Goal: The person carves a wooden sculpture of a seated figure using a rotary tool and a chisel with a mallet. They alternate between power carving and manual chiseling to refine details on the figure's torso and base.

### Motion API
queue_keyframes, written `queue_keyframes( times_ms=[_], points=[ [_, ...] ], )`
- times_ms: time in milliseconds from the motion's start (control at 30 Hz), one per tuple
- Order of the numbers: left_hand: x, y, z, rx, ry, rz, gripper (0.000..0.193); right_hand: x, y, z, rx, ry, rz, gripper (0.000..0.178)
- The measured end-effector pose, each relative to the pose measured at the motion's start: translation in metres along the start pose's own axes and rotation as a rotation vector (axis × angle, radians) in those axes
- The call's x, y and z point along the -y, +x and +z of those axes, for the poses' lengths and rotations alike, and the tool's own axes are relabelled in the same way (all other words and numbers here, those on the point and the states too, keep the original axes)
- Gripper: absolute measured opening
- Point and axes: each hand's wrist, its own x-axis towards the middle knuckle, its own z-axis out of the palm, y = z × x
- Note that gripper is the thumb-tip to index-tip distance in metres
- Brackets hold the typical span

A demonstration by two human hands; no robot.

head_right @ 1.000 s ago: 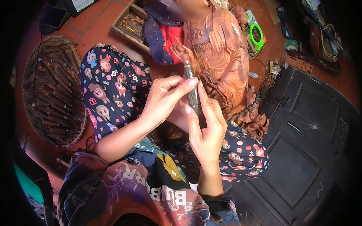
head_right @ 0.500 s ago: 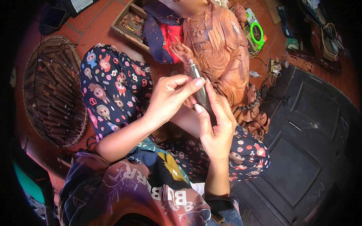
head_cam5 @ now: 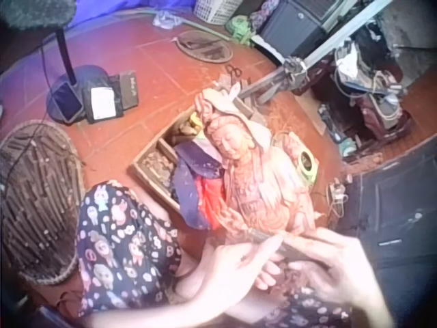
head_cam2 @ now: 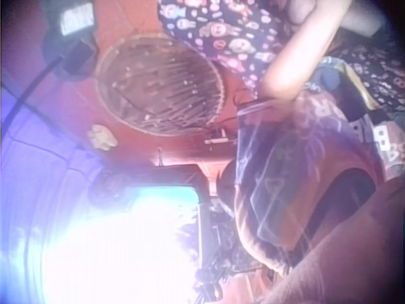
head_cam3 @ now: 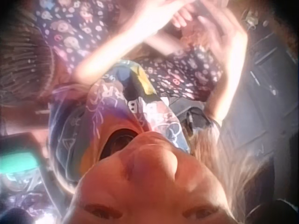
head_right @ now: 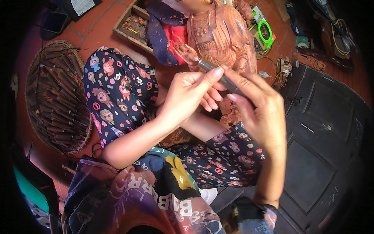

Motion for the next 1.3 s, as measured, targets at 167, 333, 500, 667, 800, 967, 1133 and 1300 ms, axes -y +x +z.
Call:
queue_keyframes(
  times_ms=[167,333,500,667,800,967,1133,1300],
  points=[
    [-0.004,-0.015,0.01,-0.067,0.59,0.627,0.028,-0.015,0.029,-0.036,0.11,-0.117,-0.18,0.05],
    [0.011,-0.021,0.011,0.0,0.712,1.006,0.062,-0.031,0.054,-0.04,0.06,-0.259,-0.343,0.047],
    [-0.002,-0.017,0.013,-0.041,1.019,0.601,0.083,-0.036,0.065,-0.043,0.058,-0.291,-0.404,0.046],
    [-0.001,-0.043,0.003,0.027,0.464,0.808,0.024,-0.009,0.025,-0.031,-0.042,-0.03,-0.132,0.046],
    [-0.003,-0.051,-0.015,0.036,0.322,0.363,0.017,0.021,-0.06,0.036,-0.191,0.57,0.252,0.045],
    [-0.017,-0.041,-0.047,-0.015,0.209,0.116,0.016,0.086,-0.043,0.144,-0.475,1.449,0.501,0.044],
    [-0.015,-0.027,-0.074,-0.148,0.38,0.28,0.015,0.102,-0.004,0.186,-0.695,1.281,0.438,0.041],
    [-0.014,-0.019,-0.076,-0.13,0.355,0.29,0.02,0.088,0.004,0.191,-0.673,1.352,0.424,0.037]
  ],
)
